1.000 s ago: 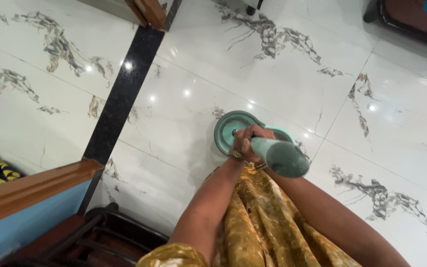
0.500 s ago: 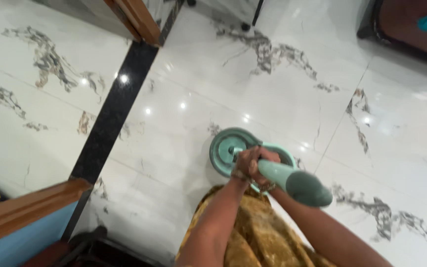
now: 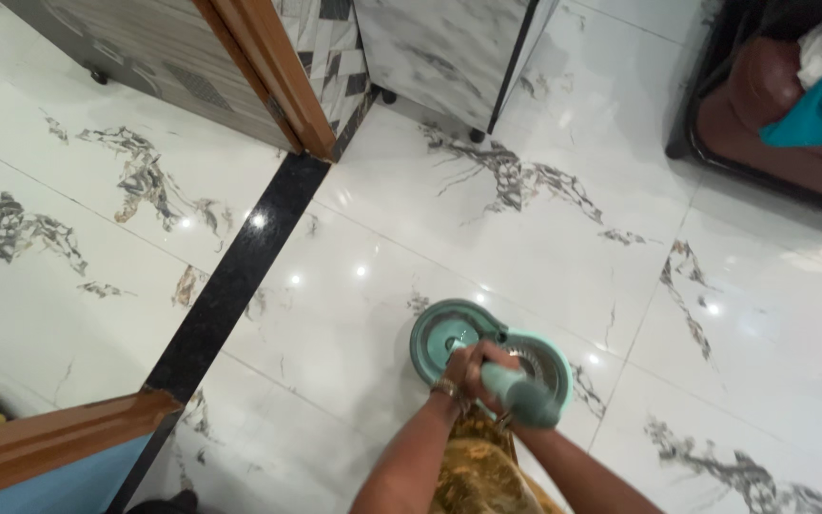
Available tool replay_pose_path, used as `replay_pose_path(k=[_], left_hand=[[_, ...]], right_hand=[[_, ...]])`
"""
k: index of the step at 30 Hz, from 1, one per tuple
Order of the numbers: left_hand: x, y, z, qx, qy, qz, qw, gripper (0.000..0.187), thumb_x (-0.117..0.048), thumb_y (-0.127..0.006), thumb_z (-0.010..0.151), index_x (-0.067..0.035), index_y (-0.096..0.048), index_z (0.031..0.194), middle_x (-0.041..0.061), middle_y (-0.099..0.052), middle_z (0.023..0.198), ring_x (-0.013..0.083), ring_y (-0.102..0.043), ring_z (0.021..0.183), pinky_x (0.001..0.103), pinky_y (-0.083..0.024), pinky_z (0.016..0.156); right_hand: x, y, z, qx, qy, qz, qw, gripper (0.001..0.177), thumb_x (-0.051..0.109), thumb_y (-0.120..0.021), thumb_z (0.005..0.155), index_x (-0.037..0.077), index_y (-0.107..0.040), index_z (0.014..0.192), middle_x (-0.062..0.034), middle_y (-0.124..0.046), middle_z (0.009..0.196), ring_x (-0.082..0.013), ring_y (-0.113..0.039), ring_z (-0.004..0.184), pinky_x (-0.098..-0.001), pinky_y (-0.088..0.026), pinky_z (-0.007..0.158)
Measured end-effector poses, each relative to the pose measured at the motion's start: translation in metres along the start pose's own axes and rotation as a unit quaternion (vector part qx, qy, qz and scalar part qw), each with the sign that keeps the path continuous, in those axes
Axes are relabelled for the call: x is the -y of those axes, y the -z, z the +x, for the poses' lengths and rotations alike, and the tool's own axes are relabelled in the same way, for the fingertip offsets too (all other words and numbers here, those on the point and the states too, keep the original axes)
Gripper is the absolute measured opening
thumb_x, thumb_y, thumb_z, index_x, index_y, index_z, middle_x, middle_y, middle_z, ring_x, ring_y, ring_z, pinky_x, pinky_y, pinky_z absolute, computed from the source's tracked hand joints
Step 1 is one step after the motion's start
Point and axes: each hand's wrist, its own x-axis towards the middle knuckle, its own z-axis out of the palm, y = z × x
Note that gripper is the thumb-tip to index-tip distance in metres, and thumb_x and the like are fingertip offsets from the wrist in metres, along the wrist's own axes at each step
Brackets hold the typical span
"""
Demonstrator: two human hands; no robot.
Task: The person mops a tiled floor using a spin mop and bucket. They move around a sink, a rug, and furniture, periodically wringing the mop in the bucket before continuing to mop different areas.
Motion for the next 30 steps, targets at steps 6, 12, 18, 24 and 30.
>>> replay_pose_path(k=[6,12,18,24,30], left_hand=[[-0.082,0.030,0.077,-0.017,-0.052,0.112,0.992,0.017,-0.017,-0.062,0.092,-0.009,-0.059,0.106,0.016,-0.072,0.093,0.0356,-0.071,0.080,0.046,-0.059,0.066],[-0.177,0.092,0.082,-0.034,-0.018,-0.012,0.999,0.032,-0.015,-0.075,0.073,-0.001,-0.060,0.098,0.018,-0.066,0.084,0.0352,-0.066,0.076,0.043,-0.056,0.065],[-0.225,0.121,0.080,0.065,0.103,-0.146,0.982,0.036,0.005,-0.071,0.085,-0.005,-0.064,0.120,0.014,-0.074,0.100,0.0223,-0.073,0.088,0.035,-0.061,0.077],[-0.248,0.150,0.097,0.138,0.021,-0.130,0.982,0.044,-0.002,-0.080,0.083,-0.011,-0.064,0.123,0.010,-0.078,0.100,0.0199,-0.077,0.090,0.034,-0.064,0.081],[-0.308,0.183,0.121,0.159,-0.048,-0.061,0.984,0.051,-0.008,-0.085,0.076,-0.015,-0.065,0.122,0.006,-0.078,0.100,0.0204,-0.079,0.088,0.033,-0.064,0.078]], right_hand=[[0.058,0.040,0.041,-0.065,-0.131,0.069,0.987,0.006,0.006,-0.057,0.094,0.006,-0.056,0.087,-0.0001,-0.059,0.078,-0.0094,-0.055,0.071,-0.0247,-0.049,0.061],[0.146,0.078,0.079,-0.185,-0.146,0.268,0.934,0.015,-0.009,-0.055,0.090,0.006,-0.051,0.091,-0.0028,-0.055,0.079,-0.0092,-0.053,0.066,-0.0251,-0.045,0.057],[0.229,0.099,0.108,-0.196,-0.101,0.259,0.940,0.014,-0.008,-0.055,0.091,0.004,-0.048,0.092,-0.0038,-0.053,0.077,-0.0120,-0.055,0.061,-0.0274,-0.048,0.056],[0.283,0.126,0.133,-0.195,-0.061,0.256,0.945,0.014,-0.008,-0.054,0.091,0.003,-0.046,0.088,-0.0062,-0.053,0.072,-0.0128,-0.054,0.053,-0.0278,-0.047,0.048],[0.338,0.159,0.156,-0.188,0.040,0.197,0.962,0.013,-0.007,-0.050,0.096,-0.002,-0.048,0.084,-0.0099,-0.051,0.061,-0.0176,-0.052,0.044,-0.0302,-0.047,0.042]])
